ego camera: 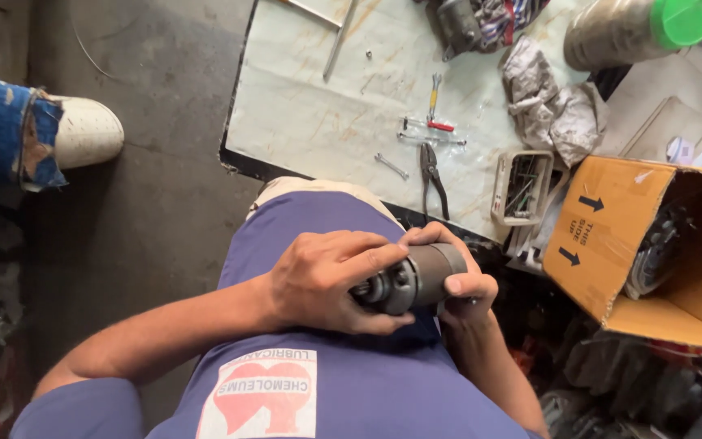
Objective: The person disassembles a starter motor by hand, removing nuts and washers before pulling the armature out of the field frame. They then inspect the internal components and set them on the table alongside various tools.
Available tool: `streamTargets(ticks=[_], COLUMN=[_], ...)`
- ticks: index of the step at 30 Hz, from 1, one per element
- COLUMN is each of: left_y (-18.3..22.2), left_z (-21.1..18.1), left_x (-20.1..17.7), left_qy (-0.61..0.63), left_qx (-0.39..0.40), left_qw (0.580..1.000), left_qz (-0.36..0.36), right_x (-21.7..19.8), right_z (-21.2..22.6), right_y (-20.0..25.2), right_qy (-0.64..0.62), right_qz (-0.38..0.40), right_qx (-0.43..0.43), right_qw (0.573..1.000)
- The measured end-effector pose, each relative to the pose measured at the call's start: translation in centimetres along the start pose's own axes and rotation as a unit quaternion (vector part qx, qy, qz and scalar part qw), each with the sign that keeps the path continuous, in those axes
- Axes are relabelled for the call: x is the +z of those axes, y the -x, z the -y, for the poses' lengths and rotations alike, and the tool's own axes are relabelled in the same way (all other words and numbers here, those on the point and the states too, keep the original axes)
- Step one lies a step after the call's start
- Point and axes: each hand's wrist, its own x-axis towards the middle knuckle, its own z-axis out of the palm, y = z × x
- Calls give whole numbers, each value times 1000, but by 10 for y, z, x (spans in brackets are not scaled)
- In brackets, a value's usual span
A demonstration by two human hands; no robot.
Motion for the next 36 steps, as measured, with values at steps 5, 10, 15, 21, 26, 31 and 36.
streamTargets(ticks=[5, 10, 15, 21, 26, 31, 36], left_y=[-13, -20, -30, -26, -28, -27, -39], left_z=[-3, 1, 15, 30, 41, 45, 43], left_x=[-21, -34, -51, -67, -77, -86, -91], left_qy=[-12, 2, 24, 30, 27, 35, 6], left_qx=[76, 131, 199, 212, 201, 151, 118], left_qw=[997, 990, 978, 975, 976, 987, 990], left_qz=[-11, -55, -61, -64, -75, -43, -82], right_x=[8, 26, 46, 63, 73, 82, 97], right_z=[-13, -23, -14, -20, -27, -36, -33], right_y=[-7, -11, -18, -31, -38, -47, -60], right_qy=[-89, -160, -103, -78, -78, -113, -180], right_qz=[61, 90, 106, 115, 97, 80, 51], right_qx=[-49, -42, -55, -82, -78, -92, -69], right_qw=[993, 982, 987, 987, 989, 986, 980])
